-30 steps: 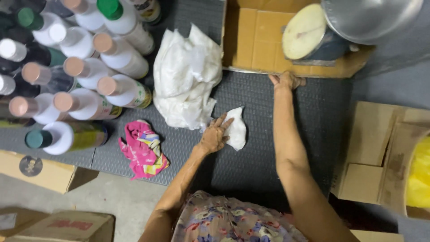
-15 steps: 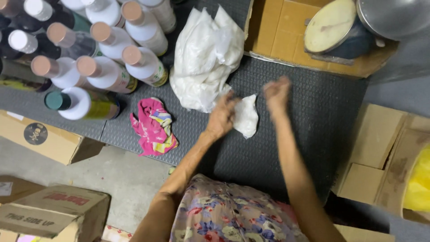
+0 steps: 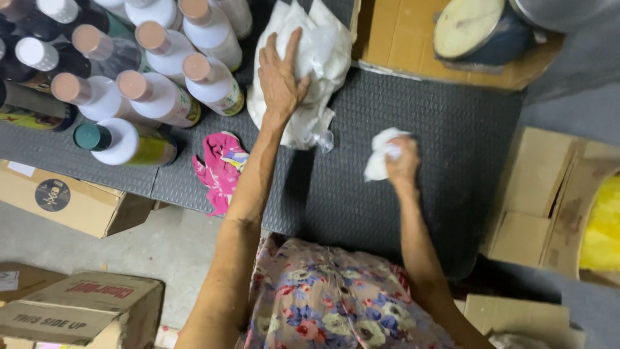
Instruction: Bagging white powder, weighing the portions, and packing the bags into a cardboard box.
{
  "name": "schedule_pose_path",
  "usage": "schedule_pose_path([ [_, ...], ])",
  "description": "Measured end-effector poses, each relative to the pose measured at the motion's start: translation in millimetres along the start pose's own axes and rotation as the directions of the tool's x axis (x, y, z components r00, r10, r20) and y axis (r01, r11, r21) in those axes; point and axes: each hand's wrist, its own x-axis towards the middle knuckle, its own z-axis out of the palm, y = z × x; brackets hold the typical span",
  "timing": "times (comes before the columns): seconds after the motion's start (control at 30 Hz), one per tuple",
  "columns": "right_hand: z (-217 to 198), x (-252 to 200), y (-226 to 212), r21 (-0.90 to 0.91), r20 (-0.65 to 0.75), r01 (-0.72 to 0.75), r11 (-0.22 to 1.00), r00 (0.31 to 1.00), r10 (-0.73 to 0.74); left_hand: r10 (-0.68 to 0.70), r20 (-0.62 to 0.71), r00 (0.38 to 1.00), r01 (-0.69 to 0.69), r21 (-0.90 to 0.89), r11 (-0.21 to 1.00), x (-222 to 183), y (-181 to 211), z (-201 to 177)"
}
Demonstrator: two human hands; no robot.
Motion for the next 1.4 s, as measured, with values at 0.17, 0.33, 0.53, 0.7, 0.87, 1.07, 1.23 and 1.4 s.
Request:
schedule_pose_path([
  [0.17,-52.9,-10.3,48.1,-0.062,-0.127,-0.108,0.992,0.987,0.099,0.129,-0.121,0.984,-0.134,-0.038,0.99,-5.7,-40.4,36.2],
  [0.33,-87.6,-12.7,24.8,-0.192,-0.131,-0.276,0.942,0.958,0.254,0.138,-0.241,0.961,-0.175,-0.141,0.974,-20.0,-28.8,42.9],
  [0.53,-73.0,-45.3,-11.7,-0.203,0.013,-0.093,0.975,0.995,0.098,0.059,-0.271,0.961,-0.143,-0.301,0.943,-79.9,25.9,67.5],
  [0.7,-65.3,-59.6,-16.9,-0.237,0.143,-0.096,0.967,0.981,0.132,-0.114,-0.171,0.979,0.002,-0.546,0.838,-142.7,92.1,124.0],
  [0.87,-81.9,-71.7,-14.4,-0.143,0.15,-0.11,0.984,0.98,0.131,-0.075,0.051,0.996,0.091,-0.513,0.854,-197.1,120.1,199.8],
  [1.07,-153.3,-85.6,-39.6,0.159,0.053,-0.138,0.977,0.99,0.132,0.006,0.286,0.958,0.069,-0.249,0.966,-235.4,142.8,223.2],
  [1.23,-278.8,-66.6,-114.3,0.31,-0.31,0.21,0.927,0.944,-0.111,-0.004,0.24,0.971,0.193,-0.77,0.608,-226.5,175.7,196.1],
  [1.4,-226.2,-79.6,-95.6,0.244,-0.341,0.234,0.941,0.929,-0.142,0.213,0.774,0.597,0.763,-0.464,-0.45,-233.2,224.9,201.0],
])
